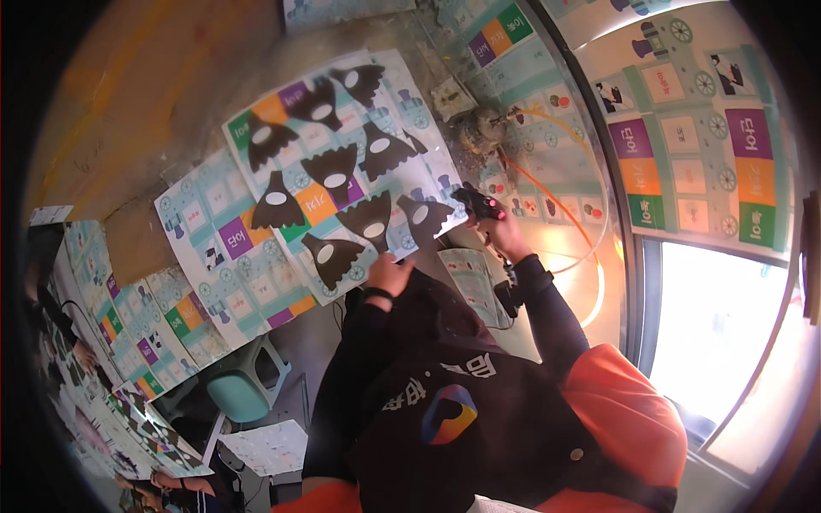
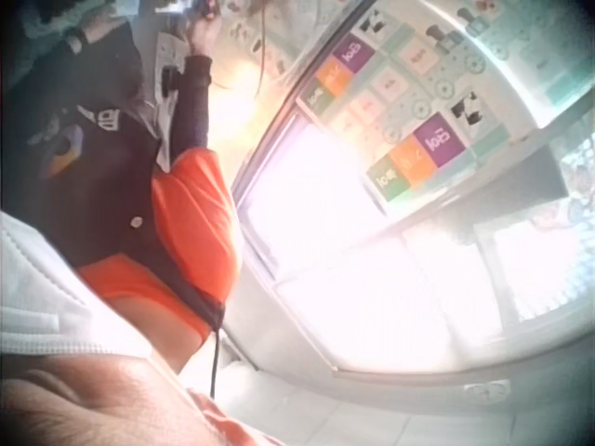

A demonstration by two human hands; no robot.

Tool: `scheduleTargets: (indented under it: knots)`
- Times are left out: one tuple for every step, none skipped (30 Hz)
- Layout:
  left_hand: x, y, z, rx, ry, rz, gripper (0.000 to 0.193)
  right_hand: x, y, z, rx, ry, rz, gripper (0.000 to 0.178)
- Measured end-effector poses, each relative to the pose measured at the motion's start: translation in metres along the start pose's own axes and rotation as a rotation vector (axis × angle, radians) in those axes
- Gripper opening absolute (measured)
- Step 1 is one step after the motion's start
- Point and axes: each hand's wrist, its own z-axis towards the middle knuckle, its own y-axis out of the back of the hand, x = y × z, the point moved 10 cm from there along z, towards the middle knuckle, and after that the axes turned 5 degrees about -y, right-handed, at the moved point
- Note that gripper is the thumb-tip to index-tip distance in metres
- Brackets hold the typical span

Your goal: Applying air or adhesive treatment to shoe components on an assembly line.

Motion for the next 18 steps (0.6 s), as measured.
scheduleTargets:
  knots:
    - [-0.017, -0.025, 0.008, 0.064, 0.024, 0.045, 0.047, -0.005, 0.015, 0.004, -0.007, -0.032, 0.020, 0.033]
    - [-0.041, -0.036, 0.019, 0.066, 0.022, 0.054, 0.047, -0.005, 0.029, 0.011, -0.006, -0.032, 0.030, 0.033]
    - [-0.060, -0.032, 0.029, -0.045, 0.058, 0.241, 0.053, -0.007, 0.038, 0.020, 0.024, -0.046, -0.019, 0.033]
    - [-0.079, -0.023, 0.036, -0.162, 0.086, 0.428, 0.060, -0.005, 0.048, 0.023, 0.050, -0.052, -0.065, 0.034]
    - [-0.096, -0.026, 0.045, -0.165, 0.082, 0.441, 0.060, -0.002, 0.057, 0.027, 0.053, -0.047, -0.052, 0.034]
    - [-0.103, -0.027, 0.051, -0.136, 0.165, 0.544, 0.063, -0.001, 0.064, 0.031, 0.055, -0.048, -0.092, 0.034]
    - [-0.108, -0.033, 0.057, -0.100, 0.250, 0.644, 0.066, -0.003, 0.073, 0.036, 0.056, -0.057, -0.132, 0.034]
    - [-0.119, -0.036, 0.061, -0.112, 0.276, 0.642, 0.060, -0.008, 0.082, 0.045, 0.063, -0.045, -0.090, 0.035]
    - [-0.129, -0.044, 0.068, -0.110, 0.272, 0.653, 0.060, -0.009, 0.094, 0.053, 0.063, -0.047, -0.078, 0.035]
    - [-0.132, -0.053, 0.071, -0.116, 0.309, 0.606, 0.055, -0.010, 0.100, 0.059, 0.089, -0.050, -0.062, 0.036]
    - [-0.134, -0.060, 0.073, -0.124, 0.343, 0.557, 0.050, -0.009, 0.107, 0.065, 0.112, -0.052, -0.047, 0.038]
    - [-0.139, -0.067, 0.076, -0.124, 0.345, 0.565, 0.050, -0.009, 0.114, 0.068, 0.117, -0.053, -0.040, 0.038]
    - [-0.138, -0.072, 0.076, -0.139, 0.358, 0.526, 0.045, -0.009, 0.119, 0.069, 0.119, -0.060, -0.028, 0.040]
    - [-0.138, -0.077, 0.076, -0.153, 0.369, 0.486, 0.039, -0.009, 0.124, 0.070, 0.120, -0.065, -0.017, 0.041]
    - [-0.138, -0.083, 0.080, -0.154, 0.370, 0.493, 0.039, -0.007, 0.129, 0.073, 0.124, -0.066, -0.011, 0.041]
    - [-0.138, -0.084, 0.083, -0.197, 0.367, 0.488, 0.035, -0.005, 0.130, 0.075, 0.148, -0.065, -0.012, 0.042]
    - [-0.138, -0.084, 0.085, -0.240, 0.364, 0.483, 0.032, -0.001, 0.129, 0.077, 0.173, -0.063, -0.014, 0.043]
    - [-0.135, -0.086, 0.086, -0.243, 0.367, 0.490, 0.032, 0.002, 0.129, 0.079, 0.179, -0.062, -0.009, 0.043]
